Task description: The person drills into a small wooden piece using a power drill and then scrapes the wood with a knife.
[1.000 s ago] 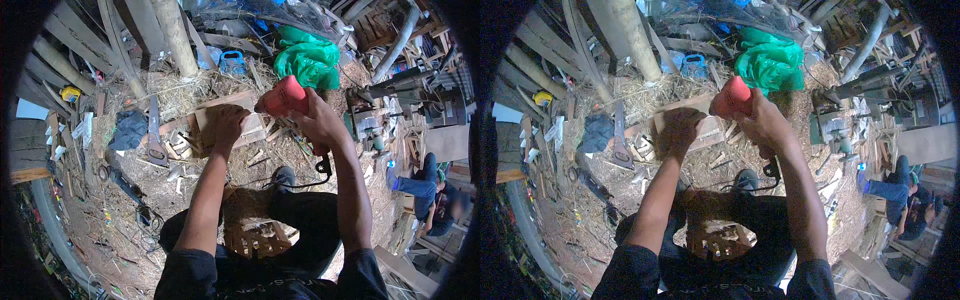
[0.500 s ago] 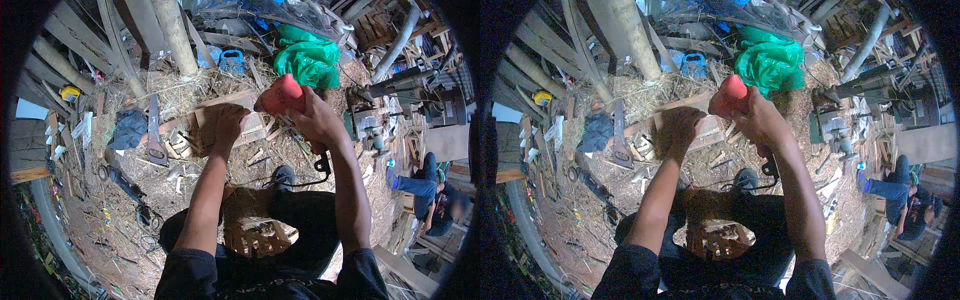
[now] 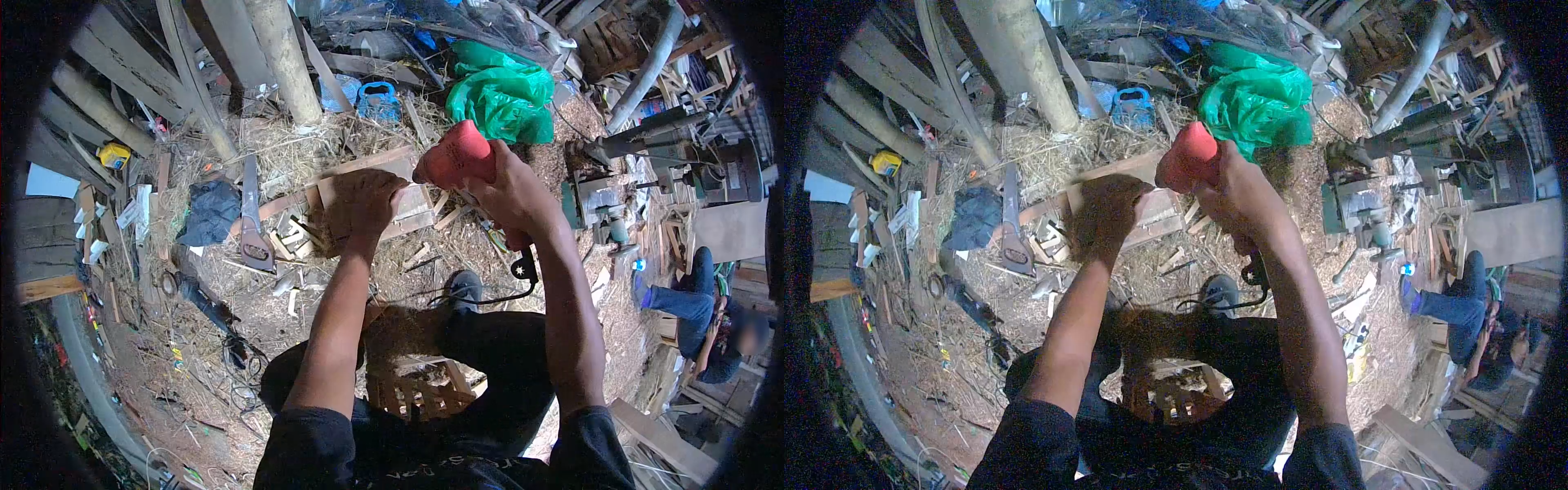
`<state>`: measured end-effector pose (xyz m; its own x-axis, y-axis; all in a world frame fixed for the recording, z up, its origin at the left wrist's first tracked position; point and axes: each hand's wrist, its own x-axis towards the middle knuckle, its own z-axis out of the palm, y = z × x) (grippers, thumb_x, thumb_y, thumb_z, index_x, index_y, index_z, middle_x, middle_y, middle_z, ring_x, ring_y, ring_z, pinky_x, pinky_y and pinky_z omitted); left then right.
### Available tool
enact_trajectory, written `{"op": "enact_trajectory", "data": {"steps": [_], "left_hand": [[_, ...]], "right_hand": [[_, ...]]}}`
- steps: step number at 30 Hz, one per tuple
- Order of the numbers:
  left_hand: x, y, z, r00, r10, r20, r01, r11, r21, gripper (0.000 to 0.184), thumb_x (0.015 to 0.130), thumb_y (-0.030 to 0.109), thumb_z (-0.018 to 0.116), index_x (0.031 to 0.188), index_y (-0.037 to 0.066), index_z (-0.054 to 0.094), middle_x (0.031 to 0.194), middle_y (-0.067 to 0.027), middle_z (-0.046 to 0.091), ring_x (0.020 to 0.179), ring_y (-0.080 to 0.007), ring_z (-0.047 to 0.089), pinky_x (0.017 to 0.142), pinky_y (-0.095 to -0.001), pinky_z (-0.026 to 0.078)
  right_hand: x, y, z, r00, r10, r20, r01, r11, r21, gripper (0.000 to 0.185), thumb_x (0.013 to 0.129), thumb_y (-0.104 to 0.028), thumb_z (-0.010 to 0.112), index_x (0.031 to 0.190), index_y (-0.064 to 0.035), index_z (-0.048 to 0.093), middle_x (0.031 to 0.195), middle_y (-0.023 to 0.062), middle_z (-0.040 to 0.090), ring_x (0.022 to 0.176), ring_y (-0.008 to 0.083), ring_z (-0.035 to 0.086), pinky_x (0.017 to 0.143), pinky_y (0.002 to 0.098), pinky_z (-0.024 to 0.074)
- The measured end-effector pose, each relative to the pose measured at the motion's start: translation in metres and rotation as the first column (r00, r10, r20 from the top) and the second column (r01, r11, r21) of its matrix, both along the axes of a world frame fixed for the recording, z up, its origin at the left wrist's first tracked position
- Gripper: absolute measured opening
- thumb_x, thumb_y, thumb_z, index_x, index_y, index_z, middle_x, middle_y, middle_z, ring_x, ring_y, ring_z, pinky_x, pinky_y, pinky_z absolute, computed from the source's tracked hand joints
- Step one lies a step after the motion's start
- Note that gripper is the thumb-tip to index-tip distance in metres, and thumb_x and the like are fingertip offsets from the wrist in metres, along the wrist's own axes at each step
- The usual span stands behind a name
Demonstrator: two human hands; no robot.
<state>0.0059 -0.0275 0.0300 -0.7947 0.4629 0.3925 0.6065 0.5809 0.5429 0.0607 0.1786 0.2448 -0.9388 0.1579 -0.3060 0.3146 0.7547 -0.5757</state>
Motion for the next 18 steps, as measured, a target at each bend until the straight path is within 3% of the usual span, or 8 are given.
{"op": "enact_trajectory", "data": {"steps": [2, 6, 11, 15, 18], "left_hand": [[-0.003, 0.001, -0.017, 1.0, -0.001, 0.0, 0.001, 1.0, 0.019, 0.018, 0.079, 0.017, 0.073, 0.097, 0.014, 0.072, 0.098, -0.0072, 0.068, 0.101, -0.0282, 0.061, 0.095, -0.0433, 0.045], [0.001, 0.0, -0.002, 0.999, 0.026, -0.035, -0.028, 0.999, -0.041, 0.017, 0.08, 0.016, 0.071, 0.097, 0.015, 0.072, 0.1, -0.0072, 0.067, 0.101, -0.0301, 0.061, 0.094, -0.0447, 0.045], [0.005, -0.001, 0.012, 0.999, 0.007, -0.031, -0.009, 0.998, -0.059, 0.016, 0.081, 0.016, 0.069, 0.097, 0.015, 0.071, 0.101, -0.0087, 0.065, 0.102, -0.0314, 0.059, 0.095, -0.0467, 0.043], [0.001, -0.001, 0.002, 0.999, -0.005, -0.046, 0.004, 1.0, -0.027, 0.017, 0.081, 0.014, 0.069, 0.098, 0.014, 0.07, 0.1, -0.0097, 0.065, 0.101, -0.032, 0.059, 0.094, -0.0471, 0.043], [0.002, -0.002, 0.0, 0.998, -0.001, -0.066, 0.0, 1.0, -0.023, 0.019, 0.08, 0.014, 0.07, 0.099, 0.014, 0.07, 0.1, -0.0096, 0.065, 0.101, -0.0323, 0.059, 0.094, -0.0474, 0.044]], "right_hand": [[0.001, 0.0, 0.0, 1.0, -0.002, -0.003, 0.002, 1.0, 0.017, 0.062, 0.083, -0.026, 0.072, 0.131, 0.003, 0.047, 0.11, 0.0268, 0.066, 0.105, 0.0384, 0.066, 0.088, 0.0442, 0.0504], [0.003, -0.005, 0.004, 0.998, -0.016, -0.056, 0.016, 1.0, -0.003, 0.059, 0.084, -0.028, 0.072, 0.129, 0.002, 0.048, 0.11, 0.0266, 0.066, 0.105, 0.0384, 0.066, 0.088, 0.0442, 0.0503], [0.0, -0.01, 0.01, 0.998, -0.052, 0.028, 0.053, 0.999, -0.009, 0.057, 0.084, -0.027, 0.072, 0.128, 0.0022, 0.048, 0.108, 0.0251, 0.066, 0.103, 0.0372, 0.066, 0.087, 0.0435, 0.0506], [-0.001, -0.006, 0.0, 1.0, -0.018, -0.02, 0.018, 1.0, 0.005, 0.057, 0.084, -0.025, 0.072, 0.128, 0.0019, 0.048, 0.107, 0.0245, 0.067, 0.102, 0.0372, 0.067, 0.086, 0.0434, 0.0509], [-0.001, -0.011, 0.013, 0.991, -0.084, 0.105, 0.09, 0.994, -0.054, 0.056, 0.084, -0.024, 0.072, 0.128, 0.0022, 0.048, 0.104, 0.0245, 0.067, 0.097, 0.0373, 0.068, 0.083, 0.0438, 0.052]]}}
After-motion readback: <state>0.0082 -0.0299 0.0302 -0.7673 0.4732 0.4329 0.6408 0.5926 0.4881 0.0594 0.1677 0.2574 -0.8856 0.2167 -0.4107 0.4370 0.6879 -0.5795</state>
